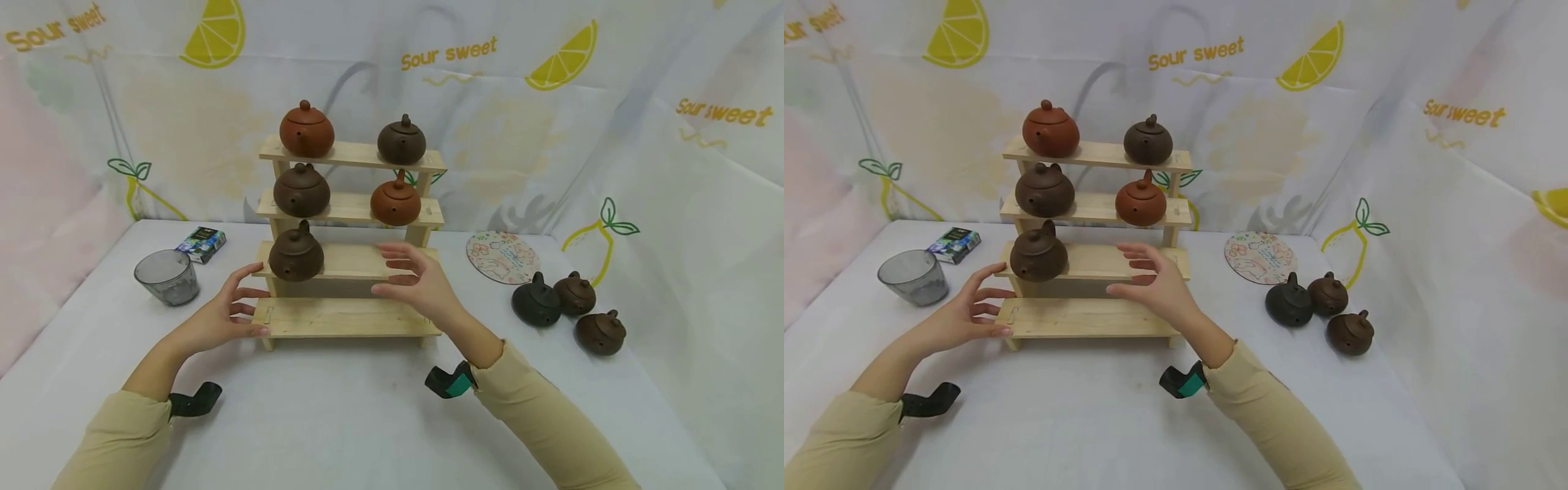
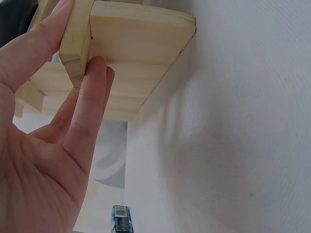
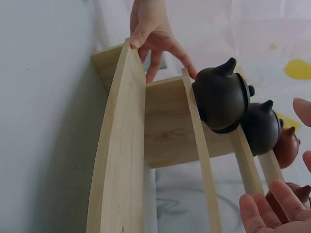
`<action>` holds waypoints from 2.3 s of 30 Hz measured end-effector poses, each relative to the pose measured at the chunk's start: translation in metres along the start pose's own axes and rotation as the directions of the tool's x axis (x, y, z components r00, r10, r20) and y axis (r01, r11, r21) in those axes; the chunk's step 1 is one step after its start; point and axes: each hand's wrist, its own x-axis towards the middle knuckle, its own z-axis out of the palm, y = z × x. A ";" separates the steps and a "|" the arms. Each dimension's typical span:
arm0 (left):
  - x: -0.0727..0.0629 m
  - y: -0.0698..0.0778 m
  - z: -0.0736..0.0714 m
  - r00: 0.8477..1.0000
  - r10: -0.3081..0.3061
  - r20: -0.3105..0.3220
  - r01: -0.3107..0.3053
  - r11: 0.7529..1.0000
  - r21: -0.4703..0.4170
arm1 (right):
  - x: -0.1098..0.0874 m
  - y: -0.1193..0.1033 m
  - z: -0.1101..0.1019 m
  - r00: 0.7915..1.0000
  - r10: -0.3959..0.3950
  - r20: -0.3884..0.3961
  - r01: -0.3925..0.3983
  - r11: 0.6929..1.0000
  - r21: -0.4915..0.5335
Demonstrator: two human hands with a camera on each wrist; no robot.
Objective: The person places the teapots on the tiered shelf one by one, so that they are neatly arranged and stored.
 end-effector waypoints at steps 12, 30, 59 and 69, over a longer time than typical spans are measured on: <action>-0.001 0.000 0.000 1.000 -0.010 0.001 0.010 1.000 0.008 | -0.019 0.013 -0.029 0.997 0.024 -0.072 -0.025 1.000 -0.007; 0.000 0.001 0.000 1.000 -0.014 0.002 0.014 1.000 0.010 | -0.045 0.026 -0.069 0.970 0.131 -0.206 -0.146 0.987 -0.060; 0.000 0.000 0.002 1.000 0.010 0.000 -0.010 1.000 0.008 | -0.092 0.037 -0.127 0.904 0.141 -0.404 -0.181 0.982 -0.061; 0.001 0.002 0.000 1.000 0.016 -0.006 -0.016 1.000 0.011 | -0.105 0.038 -0.144 0.852 0.194 -0.486 -0.273 0.957 -0.096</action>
